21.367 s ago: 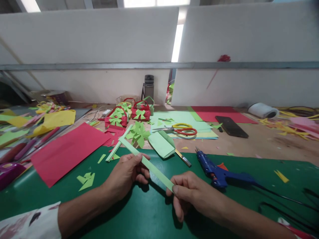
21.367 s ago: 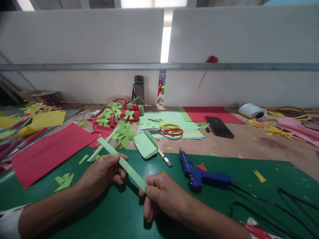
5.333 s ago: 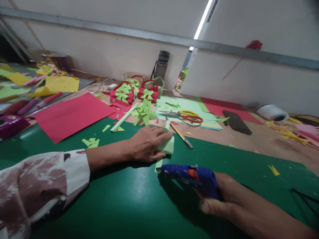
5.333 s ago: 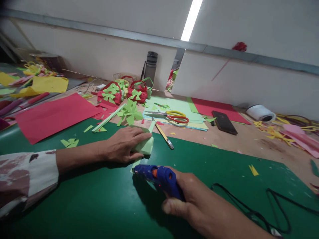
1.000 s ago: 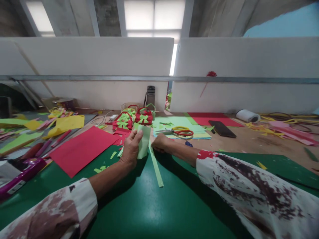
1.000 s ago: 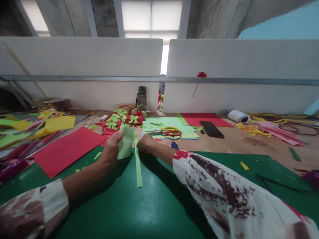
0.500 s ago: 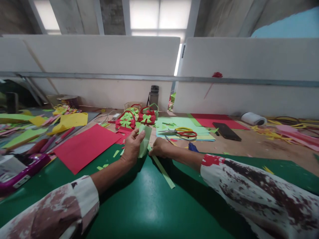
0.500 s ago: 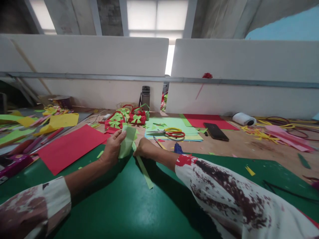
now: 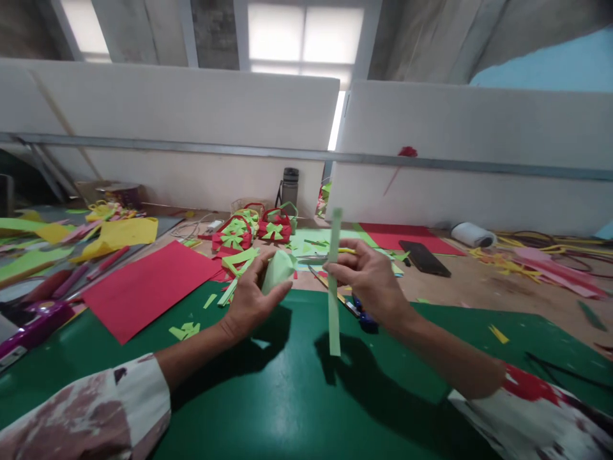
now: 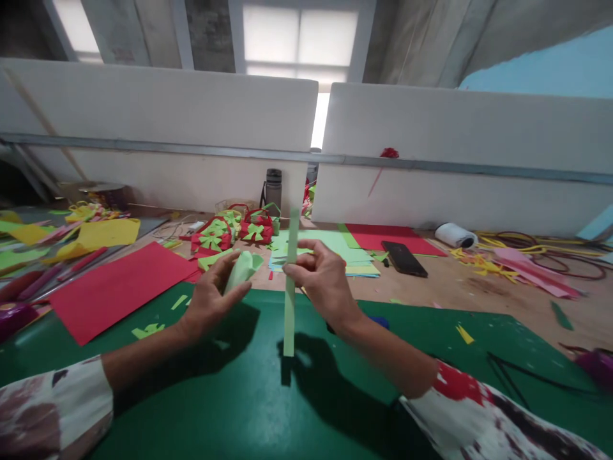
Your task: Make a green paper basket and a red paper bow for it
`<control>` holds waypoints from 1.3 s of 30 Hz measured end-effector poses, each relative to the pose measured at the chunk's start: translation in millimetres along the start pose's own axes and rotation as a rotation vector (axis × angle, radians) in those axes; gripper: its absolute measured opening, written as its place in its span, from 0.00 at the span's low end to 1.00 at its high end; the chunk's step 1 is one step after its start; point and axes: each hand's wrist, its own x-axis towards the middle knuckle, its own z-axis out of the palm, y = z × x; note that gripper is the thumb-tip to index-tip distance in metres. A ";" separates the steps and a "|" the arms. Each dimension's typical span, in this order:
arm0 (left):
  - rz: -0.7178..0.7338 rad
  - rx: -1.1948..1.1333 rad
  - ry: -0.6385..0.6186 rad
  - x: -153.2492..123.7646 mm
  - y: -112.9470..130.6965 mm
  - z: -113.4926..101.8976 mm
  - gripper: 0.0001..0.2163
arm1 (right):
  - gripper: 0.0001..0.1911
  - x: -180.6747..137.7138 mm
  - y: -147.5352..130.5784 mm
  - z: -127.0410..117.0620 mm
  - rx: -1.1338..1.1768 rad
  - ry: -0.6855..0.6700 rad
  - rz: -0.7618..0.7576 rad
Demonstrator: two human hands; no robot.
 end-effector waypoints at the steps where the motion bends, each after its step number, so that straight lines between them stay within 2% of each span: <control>1: 0.071 0.101 -0.024 -3.1 1.1 0.1 0.26 | 0.21 -5.6 -1.1 -3.6 0.049 0.048 -0.058; 4: 0.287 0.338 -0.083 -10.3 3.4 0.5 0.29 | 0.19 -21.1 4.0 -10.4 0.150 0.123 -0.185; 8: 0.448 0.448 -0.128 -14.7 3.7 1.2 0.31 | 0.13 -34.7 23.9 -13.7 0.070 0.108 -0.174; 10: 0.476 0.475 -0.137 -15.4 2.8 1.3 0.31 | 0.09 -38.7 32.8 -14.9 -0.012 0.068 -0.153; 14: 0.482 0.509 -0.149 -15.6 0.0 1.0 0.30 | 0.02 -43.0 40.4 -17.8 -0.213 -0.098 -0.142; 21: 0.474 0.552 -0.178 -16.1 -2.0 1.1 0.29 | 0.08 -43.7 37.1 -25.7 -0.428 -0.400 -0.100; 26: 0.477 0.591 -0.197 -16.8 -0.7 2.1 0.29 | 0.10 -42.3 39.7 -29.6 -0.488 -0.485 -0.084; 28: 0.475 0.609 -0.207 -17.2 0.4 2.7 0.28 | 0.10 -41.8 39.9 -29.3 -0.496 -0.484 -0.097; 30: 0.466 0.633 -0.212 -17.4 1.8 3.3 0.29 | 0.11 -41.8 38.0 -28.4 -0.472 -0.420 -0.081; 34: 0.464 0.680 -0.214 -18.9 4.8 5.8 0.28 | 0.13 -45.4 31.4 -27.5 -0.394 -0.275 0.081; 39: 0.444 0.708 -0.245 -24.4 8.9 9.8 0.27 | 0.16 -53.1 26.7 -28.4 -0.266 -0.191 0.204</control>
